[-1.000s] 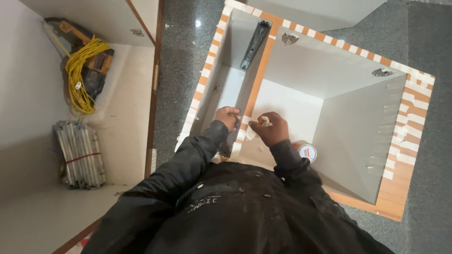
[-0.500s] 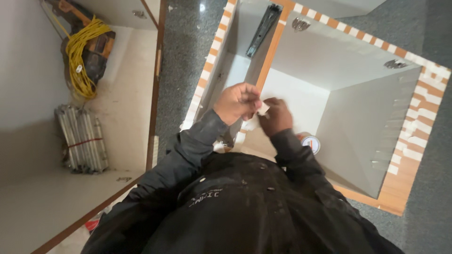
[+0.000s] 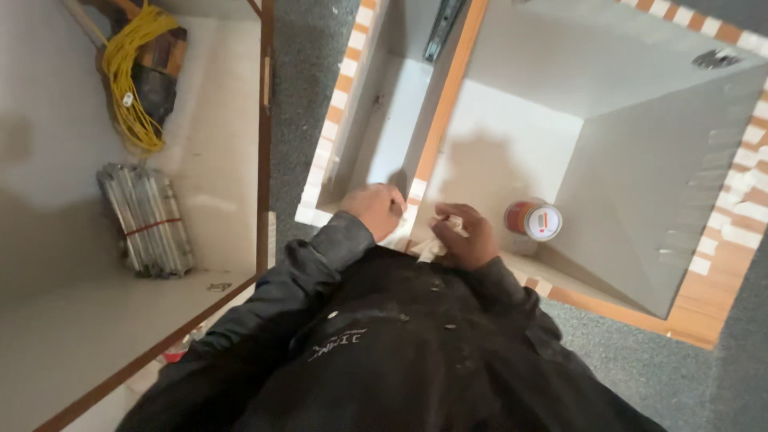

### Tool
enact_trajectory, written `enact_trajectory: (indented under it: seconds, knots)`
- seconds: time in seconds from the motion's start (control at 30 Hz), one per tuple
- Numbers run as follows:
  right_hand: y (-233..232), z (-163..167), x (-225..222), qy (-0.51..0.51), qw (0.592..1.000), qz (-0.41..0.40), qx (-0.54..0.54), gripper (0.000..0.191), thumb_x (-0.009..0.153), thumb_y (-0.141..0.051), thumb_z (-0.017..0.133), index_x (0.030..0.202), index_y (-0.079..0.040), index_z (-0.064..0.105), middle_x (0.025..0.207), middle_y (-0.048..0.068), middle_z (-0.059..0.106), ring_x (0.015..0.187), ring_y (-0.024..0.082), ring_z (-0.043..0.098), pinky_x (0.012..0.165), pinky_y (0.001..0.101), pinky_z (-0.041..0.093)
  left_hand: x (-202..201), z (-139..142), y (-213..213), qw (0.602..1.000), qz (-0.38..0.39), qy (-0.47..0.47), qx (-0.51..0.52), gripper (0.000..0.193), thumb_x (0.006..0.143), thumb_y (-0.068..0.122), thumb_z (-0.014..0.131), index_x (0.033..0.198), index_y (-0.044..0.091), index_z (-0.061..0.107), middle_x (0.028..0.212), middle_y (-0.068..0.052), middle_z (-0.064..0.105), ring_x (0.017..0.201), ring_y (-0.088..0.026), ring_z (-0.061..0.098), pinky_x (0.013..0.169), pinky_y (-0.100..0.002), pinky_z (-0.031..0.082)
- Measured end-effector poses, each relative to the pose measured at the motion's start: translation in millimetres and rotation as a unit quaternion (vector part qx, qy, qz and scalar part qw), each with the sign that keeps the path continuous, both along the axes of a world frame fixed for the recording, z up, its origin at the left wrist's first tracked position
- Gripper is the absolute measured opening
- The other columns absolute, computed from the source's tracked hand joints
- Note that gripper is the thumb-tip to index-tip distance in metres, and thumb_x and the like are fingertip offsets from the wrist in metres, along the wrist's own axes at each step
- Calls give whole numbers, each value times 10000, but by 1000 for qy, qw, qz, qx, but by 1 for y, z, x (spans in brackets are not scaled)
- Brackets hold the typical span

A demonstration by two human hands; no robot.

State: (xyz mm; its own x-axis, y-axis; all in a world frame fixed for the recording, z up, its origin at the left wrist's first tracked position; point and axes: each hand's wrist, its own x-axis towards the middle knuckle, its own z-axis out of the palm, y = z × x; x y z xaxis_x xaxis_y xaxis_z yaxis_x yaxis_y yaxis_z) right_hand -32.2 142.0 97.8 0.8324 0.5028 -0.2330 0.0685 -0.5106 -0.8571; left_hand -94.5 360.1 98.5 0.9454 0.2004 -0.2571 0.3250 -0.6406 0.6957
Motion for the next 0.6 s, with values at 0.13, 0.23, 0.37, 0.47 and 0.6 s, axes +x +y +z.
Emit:
enact_trajectory:
  seconds: [0.13, 0.23, 0.37, 0.47, 0.6]
  knots:
    - [8, -12, -20, -59, 996, 11, 68, 479, 897, -131, 717, 1345, 8, 619, 1210, 165, 690, 968, 222, 707, 867, 336, 563, -13, 4, 1, 998, 41, -29, -23, 251, 913, 333, 684, 899, 96, 765, 885, -136, 731, 845, -339, 700, 747, -453, 545]
    - [10, -17, -27, -85, 994, -14, 70, 474, 908, -97, 687, 1361, 17, 604, 1181, 160, 697, 973, 229, 713, 879, 338, 566, -19, 3, -3, 998, 31, 5, -54, 278, 899, 370, 683, 877, 101, 751, 816, -116, 731, 797, -307, 715, 720, -428, 554]
    - [12, -18, -27, -231, 972, -1, 49, 429, 905, -106, 726, 1307, 17, 643, 1095, 158, 732, 1006, 255, 717, 911, 360, 554, -23, -11, -16, 981, 4, -177, 79, 244, 963, 297, 646, 838, 100, 718, 825, -120, 707, 824, -331, 681, 731, -460, 537]
    - [6, -23, -34, -361, 926, -4, 110, 328, 955, -93, 726, 1254, 30, 674, 1125, 181, 732, 1067, 269, 716, 964, 371, 558, -37, -26, -25, 902, -19, -391, 181, 182, 1011, 247, 613, 924, 106, 685, 919, -119, 664, 904, -351, 637, 777, -479, 519]
    - [-20, -43, -90, -364, 875, -175, 268, 164, 1058, -105, 722, 1133, 40, 706, 1086, 126, 704, 980, 220, 679, 904, 349, 561, -81, -40, -31, 852, -58, -489, 179, 54, 955, 151, 662, 905, 132, 673, 918, -97, 611, 914, -340, 585, 781, -494, 435]
